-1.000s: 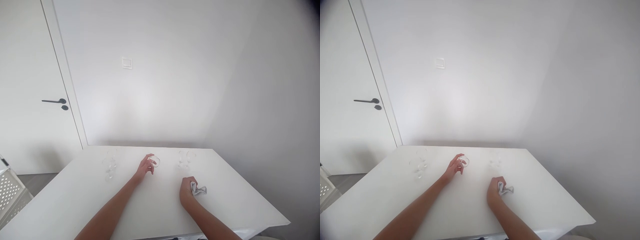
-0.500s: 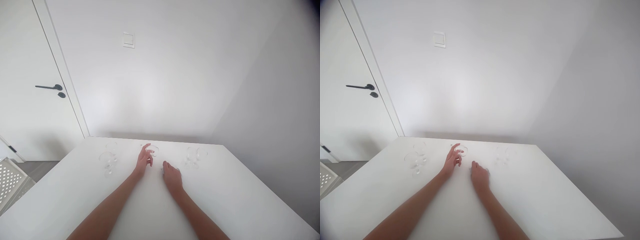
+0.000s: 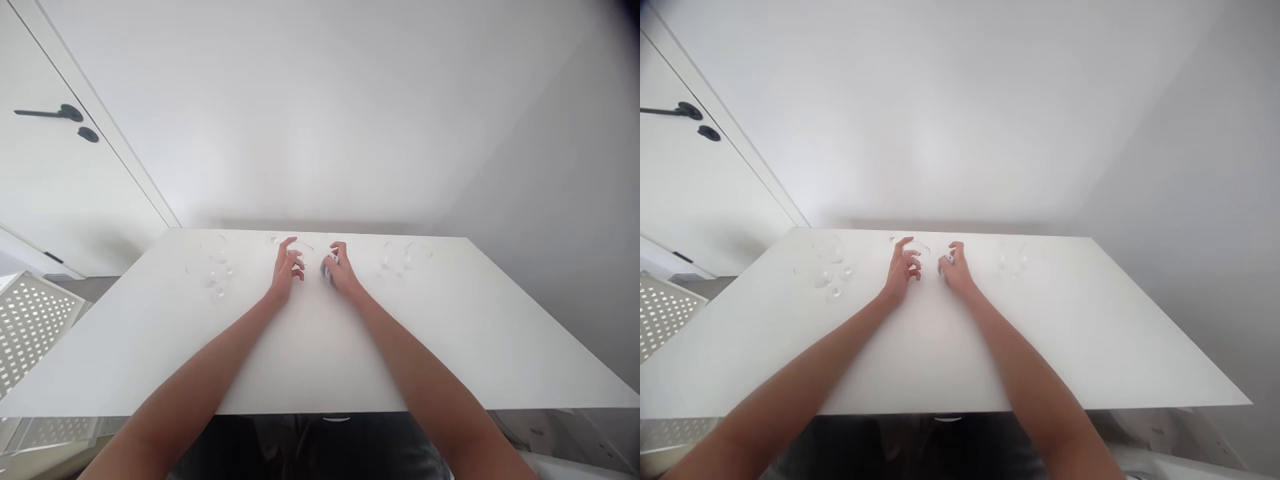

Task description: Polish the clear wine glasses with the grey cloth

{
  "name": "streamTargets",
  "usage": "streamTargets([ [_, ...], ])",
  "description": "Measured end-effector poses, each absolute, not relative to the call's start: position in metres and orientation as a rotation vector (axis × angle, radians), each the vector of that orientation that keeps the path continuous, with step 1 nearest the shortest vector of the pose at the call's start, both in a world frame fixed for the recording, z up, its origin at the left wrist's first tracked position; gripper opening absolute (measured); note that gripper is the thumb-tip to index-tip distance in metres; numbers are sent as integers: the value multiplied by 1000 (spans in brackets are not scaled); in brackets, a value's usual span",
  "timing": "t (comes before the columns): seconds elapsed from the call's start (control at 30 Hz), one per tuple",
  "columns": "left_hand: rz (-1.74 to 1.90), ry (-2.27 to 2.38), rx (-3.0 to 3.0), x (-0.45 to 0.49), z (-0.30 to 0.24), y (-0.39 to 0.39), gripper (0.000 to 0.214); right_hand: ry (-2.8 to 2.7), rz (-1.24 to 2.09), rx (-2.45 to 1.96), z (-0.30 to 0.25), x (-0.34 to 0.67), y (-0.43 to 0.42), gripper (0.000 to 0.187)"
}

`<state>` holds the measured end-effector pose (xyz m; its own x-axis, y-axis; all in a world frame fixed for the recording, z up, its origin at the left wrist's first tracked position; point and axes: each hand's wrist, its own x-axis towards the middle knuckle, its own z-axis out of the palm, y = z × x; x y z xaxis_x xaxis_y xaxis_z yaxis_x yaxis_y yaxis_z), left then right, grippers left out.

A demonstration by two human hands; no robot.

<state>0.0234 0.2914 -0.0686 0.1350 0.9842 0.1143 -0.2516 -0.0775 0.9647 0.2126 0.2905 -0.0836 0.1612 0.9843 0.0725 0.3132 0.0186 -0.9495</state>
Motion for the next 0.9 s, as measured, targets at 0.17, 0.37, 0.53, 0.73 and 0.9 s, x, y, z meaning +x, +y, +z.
streamTargets([
  [0.17, 1286, 877, 1229, 25, -74, 294, 46, -1349, 806, -1194, -92, 215, 294, 26],
  [0.37, 1259, 901, 1268, 26, -75, 294, 44, -1514, 662, -1136, -92, 205, 293, 11],
  [0.53, 1311, 920, 1286, 26, -74, 294, 47, -1315, 661, -1164, -87, 206, 293, 23],
  [0.73, 1311, 959, 1320, 26, -76, 295, 50, -1036, 1113, -917, -85, 208, 297, 55],
  [0.9, 1292, 940, 1332, 27, -75, 295, 47, -1181, 1112, -878, -88, 212, 298, 53],
])
